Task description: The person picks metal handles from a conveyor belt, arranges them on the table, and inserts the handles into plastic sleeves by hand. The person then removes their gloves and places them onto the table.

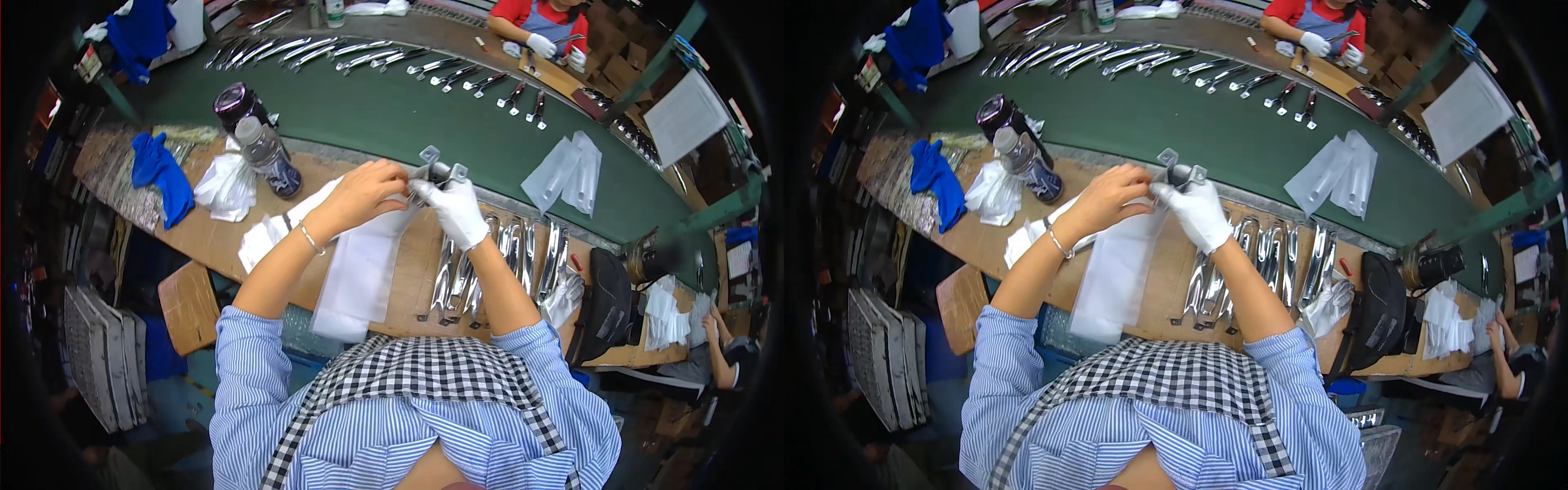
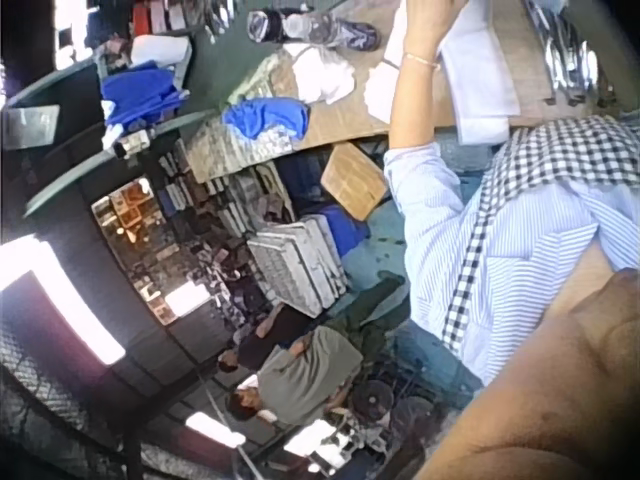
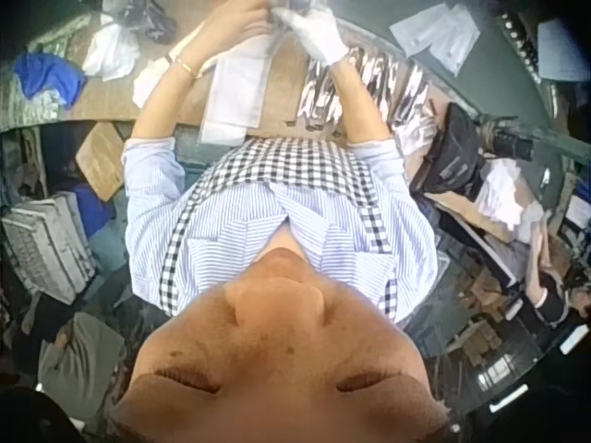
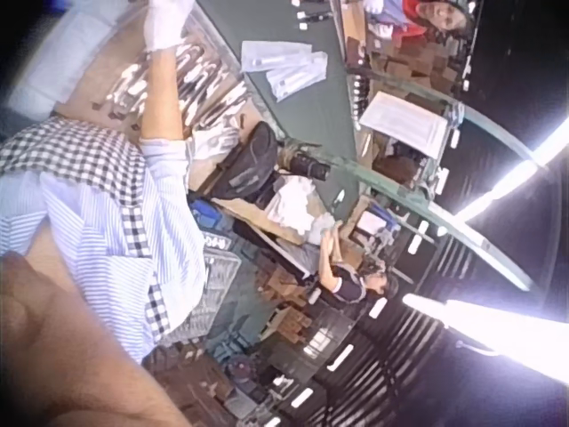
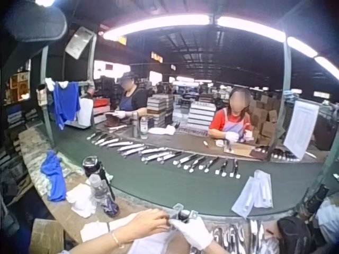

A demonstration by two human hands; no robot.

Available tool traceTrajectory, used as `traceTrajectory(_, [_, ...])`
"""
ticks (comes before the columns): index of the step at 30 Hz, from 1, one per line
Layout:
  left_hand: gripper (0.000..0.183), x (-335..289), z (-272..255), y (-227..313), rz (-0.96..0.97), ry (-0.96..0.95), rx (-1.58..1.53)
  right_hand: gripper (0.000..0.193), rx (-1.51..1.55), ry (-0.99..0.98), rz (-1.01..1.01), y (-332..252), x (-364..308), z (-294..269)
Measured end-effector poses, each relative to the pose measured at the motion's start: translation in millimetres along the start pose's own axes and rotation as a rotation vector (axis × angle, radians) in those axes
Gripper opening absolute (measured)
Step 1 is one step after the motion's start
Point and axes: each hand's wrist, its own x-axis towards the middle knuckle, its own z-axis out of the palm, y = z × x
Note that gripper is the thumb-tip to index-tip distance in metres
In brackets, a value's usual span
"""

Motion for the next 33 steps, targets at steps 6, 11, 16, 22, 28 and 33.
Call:
traceTrajectory(6, [0.015,8,-14,14,0.115,0.037,-0.062,0.016,0.036,0.025,0.04,2,-1,-10])
traceTrajectory(11, [0.009,13,-28,34,0.047,-0.112,-0.129,0.016,-0.08,0.048,0.03,-11,-3,-15])
traceTrajectory(16, [0.009,43,-56,38,0.032,0.172,-0.262,0.045,0.416,-0.096,-0.204,-1,-5,-18])
traceTrajectory(22, [0.005,67,-83,38,-0.036,0.406,-0.326,0.061,-0.095,-0.314,0.124,-18,-25,22])
traceTrajectory(28, [0.012,53,-91,10,-0.164,0.329,0.025,0.044,-0.128,-0.134,0.161,-6,-16,7])
traceTrajectory(33, [0.012,52,-65,-5,-0.219,0.419,-0.228,0.055,-0.328,-0.138,-0.02,39,-7,-19])
